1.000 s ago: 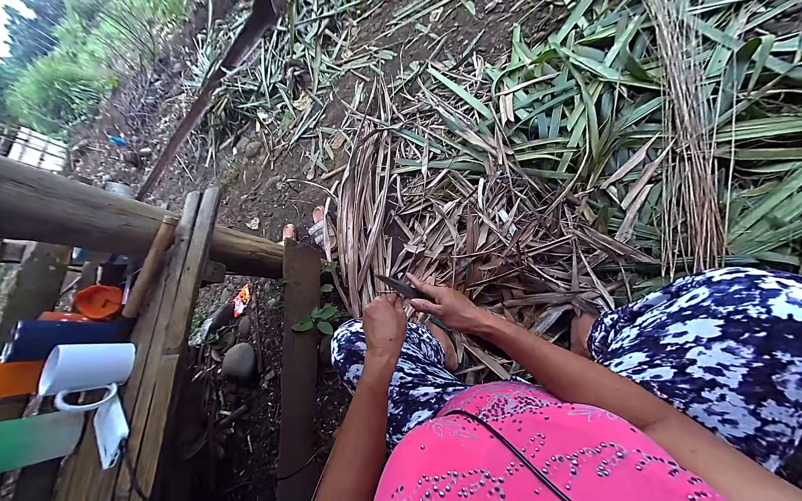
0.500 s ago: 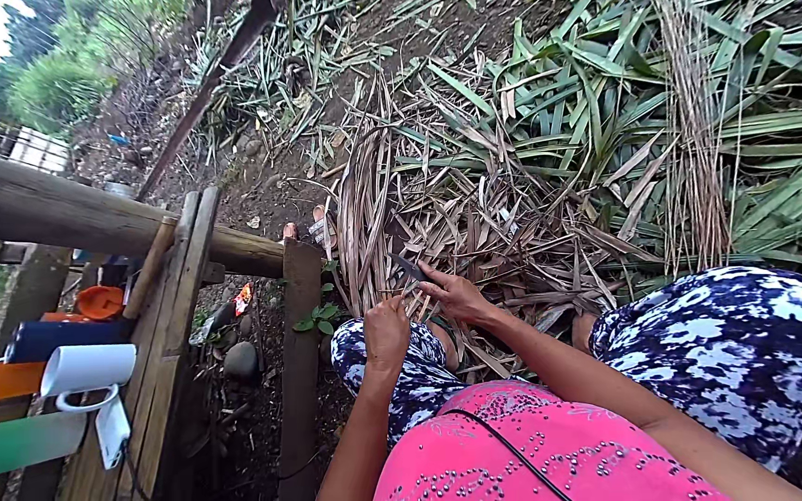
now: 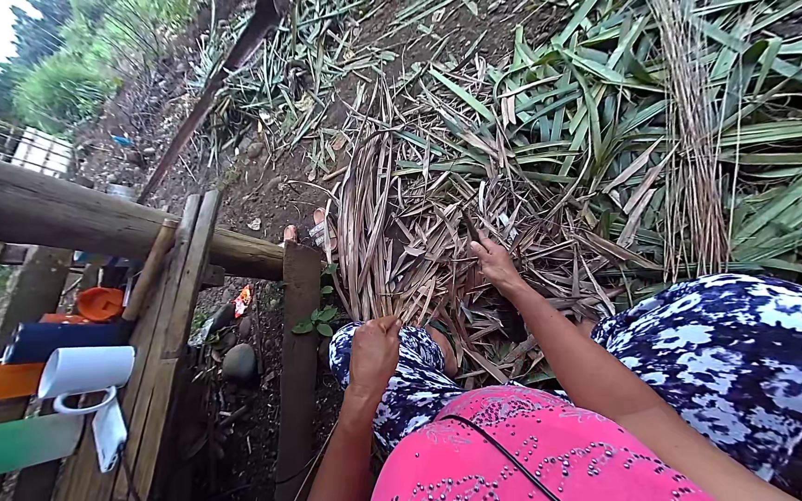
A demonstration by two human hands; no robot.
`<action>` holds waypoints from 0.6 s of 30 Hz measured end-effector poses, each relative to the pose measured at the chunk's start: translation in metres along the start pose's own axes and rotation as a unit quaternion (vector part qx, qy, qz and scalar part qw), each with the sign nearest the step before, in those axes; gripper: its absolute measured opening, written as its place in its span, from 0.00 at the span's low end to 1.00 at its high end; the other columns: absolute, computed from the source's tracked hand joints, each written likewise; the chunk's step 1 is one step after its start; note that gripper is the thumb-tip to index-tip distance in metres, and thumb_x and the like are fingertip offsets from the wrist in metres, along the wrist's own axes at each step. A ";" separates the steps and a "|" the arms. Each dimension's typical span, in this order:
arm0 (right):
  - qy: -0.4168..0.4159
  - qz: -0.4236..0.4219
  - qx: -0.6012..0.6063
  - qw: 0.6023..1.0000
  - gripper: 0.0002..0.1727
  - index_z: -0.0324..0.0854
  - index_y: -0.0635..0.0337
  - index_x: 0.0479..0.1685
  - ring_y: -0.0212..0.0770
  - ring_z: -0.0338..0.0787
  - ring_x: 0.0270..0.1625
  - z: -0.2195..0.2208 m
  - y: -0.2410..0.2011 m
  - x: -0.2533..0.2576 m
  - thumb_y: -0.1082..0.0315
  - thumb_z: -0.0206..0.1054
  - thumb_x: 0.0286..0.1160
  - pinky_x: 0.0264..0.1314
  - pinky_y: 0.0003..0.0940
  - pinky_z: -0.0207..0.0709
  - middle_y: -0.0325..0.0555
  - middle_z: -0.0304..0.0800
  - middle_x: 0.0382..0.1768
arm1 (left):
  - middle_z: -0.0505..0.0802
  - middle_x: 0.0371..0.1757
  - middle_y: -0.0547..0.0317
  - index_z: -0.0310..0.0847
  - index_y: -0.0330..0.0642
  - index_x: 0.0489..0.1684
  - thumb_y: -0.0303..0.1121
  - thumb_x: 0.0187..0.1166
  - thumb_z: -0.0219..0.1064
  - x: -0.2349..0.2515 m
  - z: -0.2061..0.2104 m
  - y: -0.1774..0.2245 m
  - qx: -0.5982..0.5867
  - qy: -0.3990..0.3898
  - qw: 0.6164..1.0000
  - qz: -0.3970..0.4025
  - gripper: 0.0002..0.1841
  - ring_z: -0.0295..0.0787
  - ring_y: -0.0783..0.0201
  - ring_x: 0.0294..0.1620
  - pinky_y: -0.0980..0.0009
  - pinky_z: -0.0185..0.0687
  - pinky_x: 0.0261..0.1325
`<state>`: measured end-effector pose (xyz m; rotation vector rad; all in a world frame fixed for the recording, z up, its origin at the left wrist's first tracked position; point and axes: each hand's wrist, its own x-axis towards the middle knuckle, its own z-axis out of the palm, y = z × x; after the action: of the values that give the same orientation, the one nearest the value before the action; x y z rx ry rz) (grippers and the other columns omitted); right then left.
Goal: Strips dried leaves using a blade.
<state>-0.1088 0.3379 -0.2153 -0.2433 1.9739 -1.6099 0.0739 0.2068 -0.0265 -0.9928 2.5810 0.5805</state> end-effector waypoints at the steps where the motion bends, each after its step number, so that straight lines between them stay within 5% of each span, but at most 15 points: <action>1: 0.006 0.000 -0.016 1.000 0.33 0.58 0.47 0.94 0.71 0.85 0.63 -0.004 -0.001 0.000 0.46 0.49 0.94 0.63 0.75 0.72 0.67 0.84 0.68 | 0.92 0.33 0.52 0.92 0.37 0.52 0.35 0.92 0.57 0.001 -0.001 -0.003 -0.004 0.002 1.000 -0.006 0.16 0.86 0.62 0.29 0.61 0.83 0.45; 5: -0.102 -0.068 0.026 0.992 0.30 0.61 0.50 0.92 0.57 0.87 0.61 0.018 -0.032 -0.018 0.53 0.52 0.94 0.65 0.59 0.76 0.60 0.85 0.69 | 0.93 0.37 0.50 0.92 0.38 0.54 0.36 0.92 0.56 0.016 0.004 -0.005 0.019 0.001 0.999 -0.045 0.17 0.88 0.58 0.34 0.57 0.83 0.49; 8: -0.182 -0.065 0.035 0.981 0.32 0.58 0.54 0.93 0.49 0.86 0.54 0.034 -0.036 -0.022 0.55 0.55 0.93 0.63 0.49 0.76 0.60 0.86 0.67 | 0.95 0.51 0.43 0.92 0.37 0.57 0.35 0.92 0.56 0.019 0.008 0.002 0.037 0.005 0.998 -0.042 0.17 0.93 0.49 0.54 0.49 0.81 0.66; 10: -0.197 -0.063 0.018 0.978 0.34 0.57 0.54 0.94 0.46 0.86 0.62 0.037 -0.024 -0.023 0.53 0.54 0.93 0.70 0.47 0.74 0.57 0.83 0.72 | 0.95 0.54 0.41 0.92 0.36 0.56 0.35 0.92 0.56 0.013 0.012 0.004 0.034 0.002 0.999 -0.029 0.17 0.92 0.47 0.60 0.48 0.79 0.70; 13: -0.162 -0.068 0.025 0.984 0.32 0.58 0.60 0.92 0.46 0.77 0.82 0.033 -0.018 -0.016 0.56 0.53 0.93 0.85 0.45 0.65 0.55 0.72 0.84 | 0.95 0.57 0.40 0.91 0.36 0.58 0.35 0.92 0.56 0.007 0.009 0.008 0.018 -0.009 1.000 -0.011 0.17 0.90 0.45 0.64 0.48 0.77 0.74; 18: -0.027 -0.017 0.037 0.999 0.29 0.60 0.64 0.90 0.52 0.78 0.79 0.005 -0.013 0.001 0.62 0.52 0.94 0.82 0.49 0.66 0.62 0.73 0.82 | 0.94 0.53 0.38 0.91 0.34 0.53 0.35 0.92 0.55 0.003 0.003 0.000 -0.009 -0.036 0.999 0.012 0.18 0.91 0.43 0.61 0.46 0.78 0.70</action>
<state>-0.1100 0.3298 -0.2045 -0.2902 1.8755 -1.6758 0.0723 0.2063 -0.0301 -0.9307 2.5329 0.6351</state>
